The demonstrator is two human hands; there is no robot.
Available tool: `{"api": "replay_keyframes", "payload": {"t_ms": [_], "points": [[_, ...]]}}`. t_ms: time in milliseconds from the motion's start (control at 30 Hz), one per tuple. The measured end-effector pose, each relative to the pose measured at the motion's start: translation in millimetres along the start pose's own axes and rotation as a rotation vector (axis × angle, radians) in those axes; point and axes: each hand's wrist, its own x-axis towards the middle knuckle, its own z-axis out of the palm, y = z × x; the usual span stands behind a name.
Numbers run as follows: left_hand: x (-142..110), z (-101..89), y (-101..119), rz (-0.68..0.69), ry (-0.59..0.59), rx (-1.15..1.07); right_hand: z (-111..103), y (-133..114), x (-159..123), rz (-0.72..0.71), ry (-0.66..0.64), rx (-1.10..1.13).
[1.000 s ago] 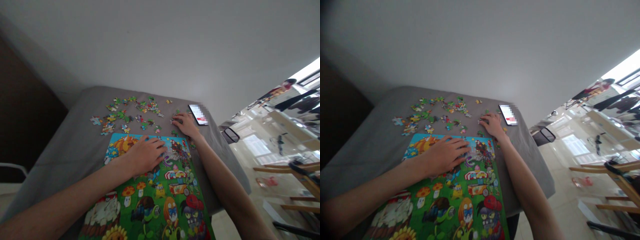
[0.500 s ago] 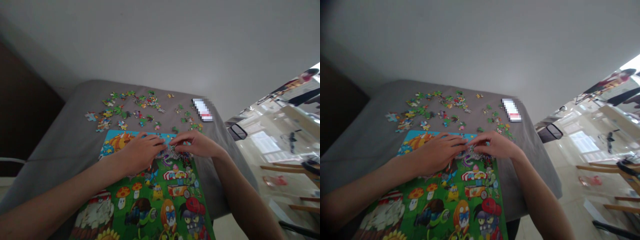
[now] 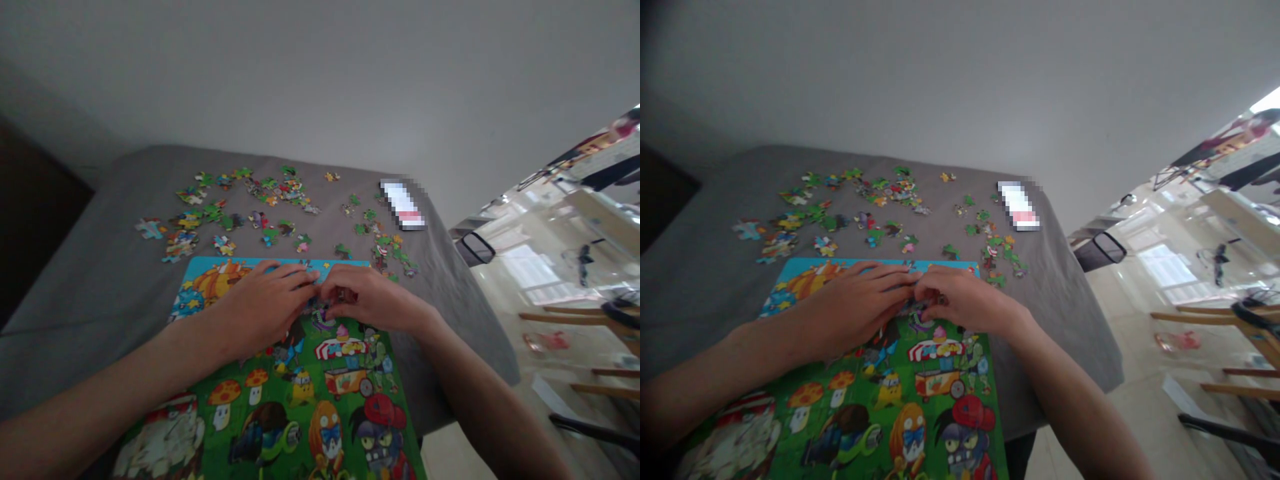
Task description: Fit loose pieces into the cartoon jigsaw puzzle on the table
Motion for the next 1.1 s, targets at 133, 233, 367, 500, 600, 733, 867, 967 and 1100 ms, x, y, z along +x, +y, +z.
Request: {"api": "replay_keyframes", "payload": {"t_ms": [133, 233, 367, 500, 600, 733, 867, 967, 1100], "points": [[-0.9, 0.1, 0.1, -0.004, 0.015, -0.006, -1.6, 1.3, -3.0, -0.041, 0.026, -0.061], [-1.5, 2.6, -0.4, -0.002, 0.027, -0.009, -1.6, 3.5, -4.9, -0.053, 0.042, -0.060], [-1.8, 4.8, -0.7, 0.001, 0.055, 0.005, -1.4, 6.1, -6.0, -0.045, 0.049, -0.084], [-1.4, 3.2, -0.2, 0.004, 0.039, -0.008, -1.8, 7.6, -5.8, -0.040, 0.061, -0.106], [-0.9, 2.2, 0.1, 0.003, 0.041, -0.028, -2.6, 6.6, -5.3, -0.005, 0.043, -0.109], [-0.3, 2.1, 0.3, -0.005, 0.052, -0.035, -5.6, 3.6, -6.6, 0.024, 0.008, -0.075], [0.4, 1.0, 0.4, 0.001, 0.034, -0.034, -8.0, 3.4, -8.5, -0.040, -0.031, -0.020], [1.0, 0.5, 0.9, -0.004, 0.028, -0.011, -5.4, 5.1, -7.3, -0.059, -0.051, 0.001], [1.0, 0.6, 1.3, -0.009, 0.014, 0.002, -2.9, 4.1, -5.6, -0.094, -0.009, -0.043]]}}
